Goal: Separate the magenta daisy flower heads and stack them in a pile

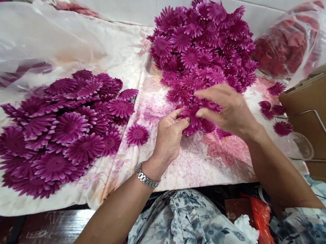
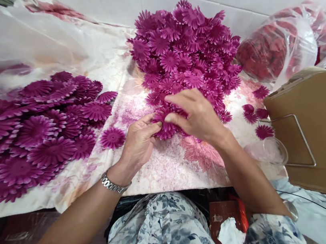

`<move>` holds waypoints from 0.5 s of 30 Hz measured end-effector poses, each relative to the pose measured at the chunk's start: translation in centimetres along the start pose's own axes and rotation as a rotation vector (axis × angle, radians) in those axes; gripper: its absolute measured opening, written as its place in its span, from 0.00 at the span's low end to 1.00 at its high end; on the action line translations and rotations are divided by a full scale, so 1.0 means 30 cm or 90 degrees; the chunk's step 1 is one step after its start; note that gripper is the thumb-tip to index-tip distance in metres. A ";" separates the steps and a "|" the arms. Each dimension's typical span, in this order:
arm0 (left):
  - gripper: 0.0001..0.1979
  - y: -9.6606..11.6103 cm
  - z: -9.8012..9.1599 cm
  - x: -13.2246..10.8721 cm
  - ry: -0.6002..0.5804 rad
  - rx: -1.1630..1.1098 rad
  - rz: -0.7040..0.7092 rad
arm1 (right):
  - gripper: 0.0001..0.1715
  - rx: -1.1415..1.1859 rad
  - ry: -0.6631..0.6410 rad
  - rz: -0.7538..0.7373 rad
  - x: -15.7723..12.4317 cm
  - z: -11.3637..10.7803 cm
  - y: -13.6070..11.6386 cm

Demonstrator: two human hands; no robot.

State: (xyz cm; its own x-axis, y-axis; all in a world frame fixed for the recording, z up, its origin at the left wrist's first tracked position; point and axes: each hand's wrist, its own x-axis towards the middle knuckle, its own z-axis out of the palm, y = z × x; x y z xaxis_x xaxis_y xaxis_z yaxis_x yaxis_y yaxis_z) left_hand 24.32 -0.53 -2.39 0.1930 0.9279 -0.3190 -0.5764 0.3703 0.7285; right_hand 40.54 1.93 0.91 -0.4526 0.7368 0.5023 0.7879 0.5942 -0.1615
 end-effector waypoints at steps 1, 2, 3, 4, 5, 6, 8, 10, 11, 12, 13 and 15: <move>0.15 0.000 0.000 0.001 0.002 0.000 0.003 | 0.10 0.019 -0.016 -0.031 -0.014 0.010 -0.025; 0.15 0.001 -0.001 0.001 0.006 0.005 0.002 | 0.07 0.029 -0.016 -0.042 -0.021 0.018 -0.039; 0.15 0.001 -0.001 0.001 0.009 0.012 -0.001 | 0.07 0.029 0.001 -0.034 -0.020 0.022 -0.041; 0.14 0.001 -0.002 0.000 0.012 0.020 -0.007 | 0.09 0.019 0.031 -0.010 -0.010 0.021 -0.029; 0.14 0.002 -0.002 -0.002 0.014 0.026 -0.014 | 0.11 0.000 0.065 0.023 0.008 0.015 -0.005; 0.13 0.002 -0.003 -0.003 0.016 0.029 -0.026 | 0.13 -0.028 0.094 0.057 0.030 0.005 0.027; 0.12 0.003 -0.005 -0.006 0.017 0.030 -0.055 | 0.13 -0.106 0.128 0.116 0.078 -0.021 0.102; 0.11 0.004 -0.006 -0.007 0.012 0.019 -0.081 | 0.12 -0.170 0.137 0.152 0.109 -0.042 0.159; 0.10 0.004 -0.006 -0.006 0.009 0.009 -0.087 | 0.13 -0.181 0.138 0.158 0.112 -0.047 0.171; 0.10 0.004 -0.006 -0.005 0.008 -0.003 -0.087 | 0.14 -0.177 0.139 0.157 0.105 -0.046 0.170; 0.10 0.003 -0.005 -0.004 0.008 -0.017 -0.084 | 0.13 -0.158 0.139 0.146 0.090 -0.040 0.156; 0.10 0.003 -0.003 -0.002 0.008 -0.042 -0.082 | 0.11 -0.089 0.119 0.097 0.041 -0.017 0.095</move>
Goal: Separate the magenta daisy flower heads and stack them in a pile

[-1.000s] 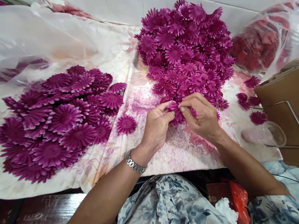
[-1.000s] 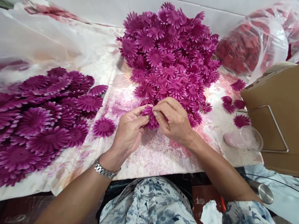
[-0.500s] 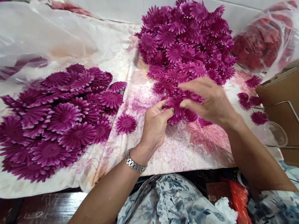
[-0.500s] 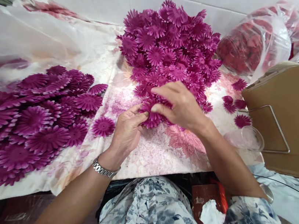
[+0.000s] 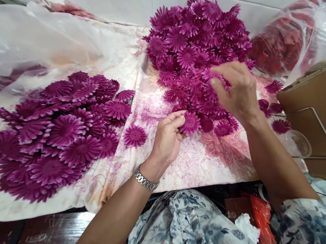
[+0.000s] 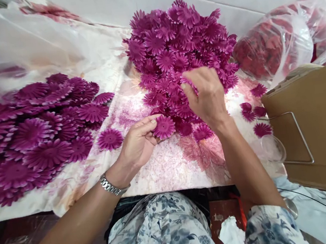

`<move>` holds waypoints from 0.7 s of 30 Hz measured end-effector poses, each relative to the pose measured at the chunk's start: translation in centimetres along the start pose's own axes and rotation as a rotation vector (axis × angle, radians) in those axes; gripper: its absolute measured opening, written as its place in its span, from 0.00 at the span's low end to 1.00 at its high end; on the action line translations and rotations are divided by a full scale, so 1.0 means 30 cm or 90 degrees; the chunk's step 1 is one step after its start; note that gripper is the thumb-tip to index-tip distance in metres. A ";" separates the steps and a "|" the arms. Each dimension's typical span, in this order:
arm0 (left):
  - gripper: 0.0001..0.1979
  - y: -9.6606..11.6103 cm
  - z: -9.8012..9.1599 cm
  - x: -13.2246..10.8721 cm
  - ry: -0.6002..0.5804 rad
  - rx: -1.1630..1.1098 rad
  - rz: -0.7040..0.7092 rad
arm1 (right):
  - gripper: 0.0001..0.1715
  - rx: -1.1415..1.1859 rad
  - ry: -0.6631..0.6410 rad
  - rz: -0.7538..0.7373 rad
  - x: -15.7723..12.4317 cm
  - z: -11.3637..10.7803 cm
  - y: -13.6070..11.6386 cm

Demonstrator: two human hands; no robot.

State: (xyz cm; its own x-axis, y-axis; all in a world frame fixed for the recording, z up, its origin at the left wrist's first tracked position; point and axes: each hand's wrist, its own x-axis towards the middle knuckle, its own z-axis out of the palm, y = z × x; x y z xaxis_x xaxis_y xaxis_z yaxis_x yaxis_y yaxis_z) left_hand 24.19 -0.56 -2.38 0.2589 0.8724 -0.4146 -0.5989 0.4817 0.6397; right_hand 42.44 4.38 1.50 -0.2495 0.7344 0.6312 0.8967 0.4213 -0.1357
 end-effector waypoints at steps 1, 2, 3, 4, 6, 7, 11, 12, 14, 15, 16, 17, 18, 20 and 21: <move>0.11 -0.001 0.001 0.001 -0.001 -0.009 -0.001 | 0.11 0.040 -0.025 -0.032 -0.037 0.004 -0.036; 0.11 -0.001 0.002 0.001 -0.002 -0.012 -0.005 | 0.10 0.079 -0.067 -0.075 -0.073 0.010 -0.072; 0.13 -0.003 0.003 0.001 -0.002 -0.010 -0.008 | 0.10 0.100 -0.107 -0.106 -0.107 0.016 -0.105; 0.14 -0.004 0.003 0.000 -0.004 -0.003 -0.012 | 0.10 0.108 -0.139 -0.113 -0.135 0.023 -0.131; 0.16 -0.009 0.002 -0.004 -0.008 0.023 -0.020 | 0.09 0.119 -0.174 -0.098 -0.170 0.036 -0.161; 0.17 -0.012 0.001 -0.006 -0.008 0.039 -0.024 | 0.09 0.126 -0.176 -0.084 -0.179 0.040 -0.164; 0.21 -0.027 -0.005 -0.010 -0.015 0.085 -0.008 | 0.07 0.165 -0.152 -0.075 -0.182 0.043 -0.148; 0.22 -0.030 -0.006 -0.010 -0.018 0.091 0.000 | 0.08 0.162 -0.145 -0.084 -0.183 0.042 -0.147; 0.22 -0.035 -0.006 -0.009 -0.018 0.098 0.020 | 0.10 0.140 -0.130 -0.103 -0.189 0.041 -0.155; 0.21 -0.035 -0.004 -0.008 -0.015 0.098 0.030 | 0.11 0.126 -0.121 -0.110 -0.192 0.042 -0.163; 0.20 -0.035 -0.003 -0.008 -0.011 0.096 0.041 | 0.11 0.114 -0.114 -0.114 -0.192 0.042 -0.170; 0.19 -0.032 0.000 -0.009 -0.010 0.094 0.051 | 0.11 0.106 -0.102 -0.113 -0.187 0.042 -0.174; 0.19 -0.028 0.003 -0.010 -0.008 0.093 0.056 | 0.11 0.098 -0.081 -0.108 -0.178 0.040 -0.172; 0.19 -0.018 0.010 -0.014 0.002 0.095 0.049 | 0.12 0.080 -0.011 -0.079 -0.140 0.029 -0.143; 0.19 -0.012 0.014 -0.016 0.010 0.097 0.037 | 0.13 0.065 0.033 -0.052 -0.113 0.020 -0.115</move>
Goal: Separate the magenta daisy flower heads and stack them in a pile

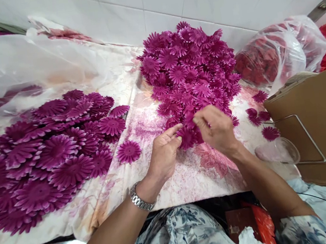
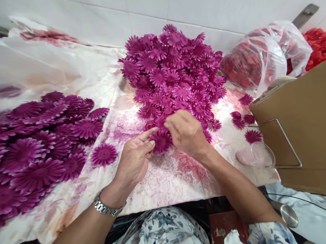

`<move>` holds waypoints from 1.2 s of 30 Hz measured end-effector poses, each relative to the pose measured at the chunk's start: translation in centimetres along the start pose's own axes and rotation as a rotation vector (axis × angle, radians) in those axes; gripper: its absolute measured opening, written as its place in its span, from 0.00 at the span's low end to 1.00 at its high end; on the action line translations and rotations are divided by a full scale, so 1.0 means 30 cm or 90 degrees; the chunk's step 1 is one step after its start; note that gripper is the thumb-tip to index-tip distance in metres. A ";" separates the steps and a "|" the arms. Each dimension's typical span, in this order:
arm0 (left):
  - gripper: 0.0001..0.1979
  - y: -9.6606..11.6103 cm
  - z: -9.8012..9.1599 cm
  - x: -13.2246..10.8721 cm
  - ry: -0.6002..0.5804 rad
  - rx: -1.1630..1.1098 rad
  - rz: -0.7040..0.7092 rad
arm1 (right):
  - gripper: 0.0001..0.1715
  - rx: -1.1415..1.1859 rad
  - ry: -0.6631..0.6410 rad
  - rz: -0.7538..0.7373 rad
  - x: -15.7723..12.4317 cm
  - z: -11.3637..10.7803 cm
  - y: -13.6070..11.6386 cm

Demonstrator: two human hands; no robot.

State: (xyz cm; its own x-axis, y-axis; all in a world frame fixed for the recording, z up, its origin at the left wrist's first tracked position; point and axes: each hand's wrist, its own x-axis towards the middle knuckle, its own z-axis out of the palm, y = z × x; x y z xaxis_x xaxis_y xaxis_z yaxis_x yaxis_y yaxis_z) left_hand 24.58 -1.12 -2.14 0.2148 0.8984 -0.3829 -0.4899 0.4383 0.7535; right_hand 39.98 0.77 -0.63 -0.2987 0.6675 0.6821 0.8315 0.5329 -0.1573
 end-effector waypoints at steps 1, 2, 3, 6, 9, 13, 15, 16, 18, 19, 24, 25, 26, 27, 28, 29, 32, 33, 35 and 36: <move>0.19 0.006 0.002 -0.002 0.005 0.003 -0.014 | 0.14 -0.025 0.044 0.031 0.028 -0.013 0.038; 0.18 0.011 0.003 -0.004 0.008 0.006 -0.026 | 0.15 -0.053 0.078 0.069 0.055 -0.029 0.080; 0.18 0.014 0.003 -0.006 0.008 0.009 -0.035 | 0.15 -0.103 0.095 0.117 0.081 -0.044 0.124; 0.16 0.015 -0.001 -0.005 0.004 0.020 -0.040 | 0.09 -0.208 0.065 0.197 0.130 -0.076 0.222; 0.15 0.012 -0.006 -0.002 0.005 0.020 -0.036 | 0.09 -0.159 -0.006 0.172 0.136 -0.069 0.233; 0.14 0.012 -0.004 0.000 0.025 0.023 -0.022 | 0.08 -0.103 -0.096 0.146 0.124 -0.017 0.203; 0.14 0.011 -0.004 0.000 0.030 0.030 -0.015 | 0.05 -0.119 -0.092 0.152 0.120 0.008 0.210; 0.13 0.009 -0.006 0.001 0.032 0.036 -0.012 | 0.06 -0.125 -0.076 0.154 0.119 0.016 0.219; 0.12 0.005 -0.011 0.003 0.037 0.046 -0.002 | 0.09 -0.123 -0.027 0.154 0.118 0.024 0.237; 0.11 0.004 -0.014 0.004 0.040 0.049 0.007 | 0.09 -0.119 0.000 0.151 0.119 0.023 0.243; 0.06 0.005 -0.011 0.004 0.034 0.076 0.086 | 0.09 -0.083 0.110 0.141 0.130 -0.019 0.193; 0.06 0.006 -0.008 0.002 0.027 0.082 0.089 | 0.09 -0.069 0.118 0.143 0.131 -0.032 0.168; 0.06 0.008 -0.005 0.000 0.016 0.085 0.085 | 0.09 -0.051 0.120 0.145 0.131 -0.044 0.140; 0.06 0.010 -0.003 -0.003 0.004 0.084 0.074 | 0.09 -0.029 0.115 0.147 0.128 -0.054 0.112; 0.07 0.012 -0.001 -0.005 -0.007 0.081 0.063 | 0.09 -0.005 0.105 0.146 0.124 -0.063 0.083; 0.08 0.013 -0.001 -0.008 -0.019 0.078 0.055 | 0.10 0.021 0.092 0.145 0.117 -0.069 0.056; 0.10 0.014 -0.004 -0.015 -0.041 0.072 0.074 | 0.09 0.100 0.043 0.126 0.086 -0.072 -0.013; 0.10 0.013 -0.007 -0.018 -0.046 0.076 0.095 | 0.09 0.115 0.027 0.114 0.074 -0.068 -0.031; 0.09 0.010 -0.011 -0.021 -0.048 0.092 0.149 | 0.08 0.126 -0.004 0.091 0.050 -0.057 -0.063; 0.08 0.007 -0.013 -0.022 -0.047 0.101 0.170 | 0.08 0.128 -0.018 0.084 0.040 -0.051 -0.076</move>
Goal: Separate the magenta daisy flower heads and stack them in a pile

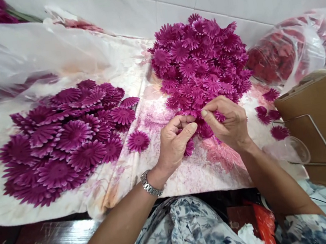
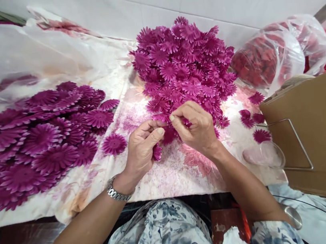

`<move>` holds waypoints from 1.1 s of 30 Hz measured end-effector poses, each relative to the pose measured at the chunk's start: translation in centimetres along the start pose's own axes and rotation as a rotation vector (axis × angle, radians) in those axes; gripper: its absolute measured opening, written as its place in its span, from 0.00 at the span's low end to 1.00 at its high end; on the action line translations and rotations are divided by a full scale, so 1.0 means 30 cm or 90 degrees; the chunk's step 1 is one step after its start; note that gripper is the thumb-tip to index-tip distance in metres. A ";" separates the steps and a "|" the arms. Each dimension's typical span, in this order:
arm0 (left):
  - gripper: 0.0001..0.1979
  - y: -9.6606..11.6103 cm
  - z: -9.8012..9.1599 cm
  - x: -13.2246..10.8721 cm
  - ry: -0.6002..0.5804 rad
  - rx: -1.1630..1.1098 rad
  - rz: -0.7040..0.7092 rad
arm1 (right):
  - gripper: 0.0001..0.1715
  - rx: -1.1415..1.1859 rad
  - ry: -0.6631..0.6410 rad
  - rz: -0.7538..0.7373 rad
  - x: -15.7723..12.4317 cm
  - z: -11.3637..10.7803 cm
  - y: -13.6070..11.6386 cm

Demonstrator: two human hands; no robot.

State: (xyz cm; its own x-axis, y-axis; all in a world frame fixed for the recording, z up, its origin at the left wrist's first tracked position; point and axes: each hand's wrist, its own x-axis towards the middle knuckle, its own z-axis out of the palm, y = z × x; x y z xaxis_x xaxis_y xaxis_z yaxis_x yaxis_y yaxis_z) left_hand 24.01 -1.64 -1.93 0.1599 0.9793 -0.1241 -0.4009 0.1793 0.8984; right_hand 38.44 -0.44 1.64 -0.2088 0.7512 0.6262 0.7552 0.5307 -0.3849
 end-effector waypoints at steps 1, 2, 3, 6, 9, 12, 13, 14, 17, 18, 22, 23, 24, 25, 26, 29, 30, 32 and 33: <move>0.07 -0.003 -0.001 -0.001 0.002 0.009 0.015 | 0.08 0.003 -0.012 -0.001 -0.010 0.008 -0.009; 0.06 -0.006 -0.002 -0.001 0.007 0.015 0.029 | 0.08 0.010 -0.023 0.003 -0.018 0.014 -0.018; 0.06 -0.010 -0.003 -0.001 0.014 0.020 0.039 | 0.08 0.022 -0.030 0.011 -0.025 0.018 -0.025; 0.07 -0.017 -0.004 0.004 0.029 0.033 0.066 | 0.08 0.080 -0.036 0.060 -0.037 0.023 -0.035; 0.04 -0.017 -0.003 0.007 0.030 0.049 0.073 | 0.08 0.159 -0.059 0.124 -0.044 0.022 -0.029; 0.03 -0.014 -0.002 0.007 0.026 0.063 0.048 | 0.07 0.244 -0.085 0.177 -0.052 0.022 -0.016; 0.03 -0.013 -0.002 0.007 0.025 0.068 0.042 | 0.07 0.269 -0.092 0.192 -0.054 0.022 -0.012; 0.03 -0.012 -0.003 0.007 0.024 0.073 0.039 | 0.06 0.292 -0.097 0.207 -0.056 0.022 -0.009; 0.03 -0.013 -0.003 0.007 0.027 0.071 0.028 | 0.06 0.353 -0.112 0.259 -0.061 0.020 -0.003; 0.03 -0.013 -0.004 0.006 0.026 0.064 0.017 | 0.06 0.370 -0.112 0.273 -0.062 0.020 -0.001; 0.04 -0.014 -0.003 0.005 0.019 0.030 -0.010 | 0.06 0.401 -0.103 0.307 -0.068 0.021 0.007; 0.04 -0.014 -0.003 0.005 0.022 0.023 -0.011 | 0.06 0.405 -0.100 0.314 -0.070 0.022 0.009; 0.04 -0.014 -0.003 0.006 0.026 0.016 -0.014 | 0.06 0.410 -0.096 0.322 -0.071 0.024 0.011; 0.03 -0.013 -0.003 0.006 0.029 0.009 -0.017 | 0.06 0.418 -0.093 0.330 -0.072 0.026 0.013; 0.03 -0.013 -0.003 0.007 0.029 0.003 -0.022 | 0.06 0.429 -0.089 0.336 -0.074 0.028 0.016; 0.02 -0.009 -0.003 0.012 0.019 -0.015 -0.034 | 0.06 0.473 -0.088 0.349 -0.076 0.033 0.025; 0.02 -0.008 -0.004 0.013 0.012 -0.022 -0.040 | 0.05 0.488 -0.090 0.350 -0.077 0.034 0.030; 0.02 -0.004 -0.004 0.015 -0.002 -0.044 -0.055 | 0.05 0.512 -0.088 0.349 -0.079 0.036 0.040; 0.02 -0.002 -0.004 0.016 -0.005 -0.059 -0.064 | 0.04 0.518 -0.082 0.347 -0.080 0.037 0.044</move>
State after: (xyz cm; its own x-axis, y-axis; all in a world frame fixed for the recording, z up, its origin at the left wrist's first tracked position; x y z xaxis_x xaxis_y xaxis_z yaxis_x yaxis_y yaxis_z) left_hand 24.02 -1.17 -2.10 0.2098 0.9553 -0.2084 -0.4635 0.2848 0.8391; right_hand 39.25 -1.10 -1.13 -0.0618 0.9843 0.1653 0.1204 0.1718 -0.9778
